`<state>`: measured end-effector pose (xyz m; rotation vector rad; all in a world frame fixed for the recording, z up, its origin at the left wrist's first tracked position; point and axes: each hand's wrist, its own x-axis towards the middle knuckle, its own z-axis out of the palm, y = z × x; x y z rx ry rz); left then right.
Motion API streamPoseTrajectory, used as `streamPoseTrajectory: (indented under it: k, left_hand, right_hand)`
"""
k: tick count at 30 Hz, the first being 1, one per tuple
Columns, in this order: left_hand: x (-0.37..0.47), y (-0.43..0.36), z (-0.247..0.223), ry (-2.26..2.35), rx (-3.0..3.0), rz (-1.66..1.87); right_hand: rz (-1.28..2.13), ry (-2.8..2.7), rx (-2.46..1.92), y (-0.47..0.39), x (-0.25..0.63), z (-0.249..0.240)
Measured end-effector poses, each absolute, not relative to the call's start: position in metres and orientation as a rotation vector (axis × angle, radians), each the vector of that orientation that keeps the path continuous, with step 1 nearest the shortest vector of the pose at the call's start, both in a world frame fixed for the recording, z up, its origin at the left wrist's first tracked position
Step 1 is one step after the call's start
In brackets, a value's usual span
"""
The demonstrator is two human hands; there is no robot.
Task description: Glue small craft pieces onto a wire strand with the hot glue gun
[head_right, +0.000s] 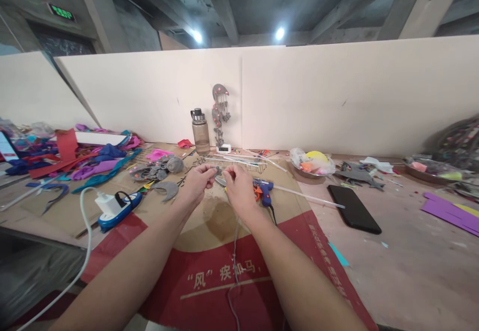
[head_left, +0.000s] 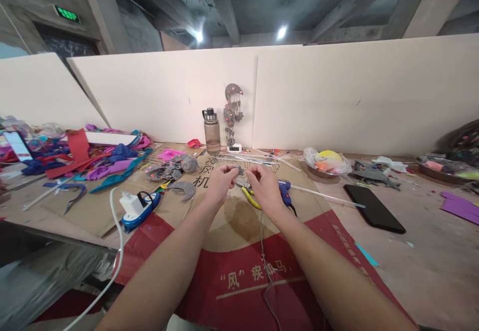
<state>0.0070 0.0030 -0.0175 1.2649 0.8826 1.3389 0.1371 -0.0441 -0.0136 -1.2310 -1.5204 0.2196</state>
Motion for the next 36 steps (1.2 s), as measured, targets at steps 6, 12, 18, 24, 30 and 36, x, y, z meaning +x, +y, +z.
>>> streamPoseTrajectory:
  k: [6,12,18,24,30,36]
  left_hand:
    - [0.0066,0.0039,-0.0218,0.945,1.374,1.357]
    - [0.0070,0.0017,-0.0174,0.962,1.280,1.391]
    - [0.0088,-0.0014,-0.0146,0.916,1.255,1.385]
    - [0.0088,-0.0011,-0.0172,0.908,1.322,1.368]
    - [0.0104,-0.0037,-0.0184,0.915,1.384,1.354]
    - [0.0109,-0.0048,-0.0193,0.942,1.413,1.303]
  right_hand:
    - [0.177,-1.588,-1.263,-0.0442,0.1383,-0.0114]
    - [0.261,-1.575,-1.215,-0.0417,0.1374,-0.0144]
    - [0.191,-1.560,-1.213,-0.0454,0.1362,-0.0104]
    - [0.265,-1.537,-1.212,-0.0463,0.1359,-0.0079]
    - [0.451,-1.425,-1.223,-0.0414,0.1362,-0.0113]
    - [0.619,-1.306,-1.174,-0.0373,0.1361,-0.0126]
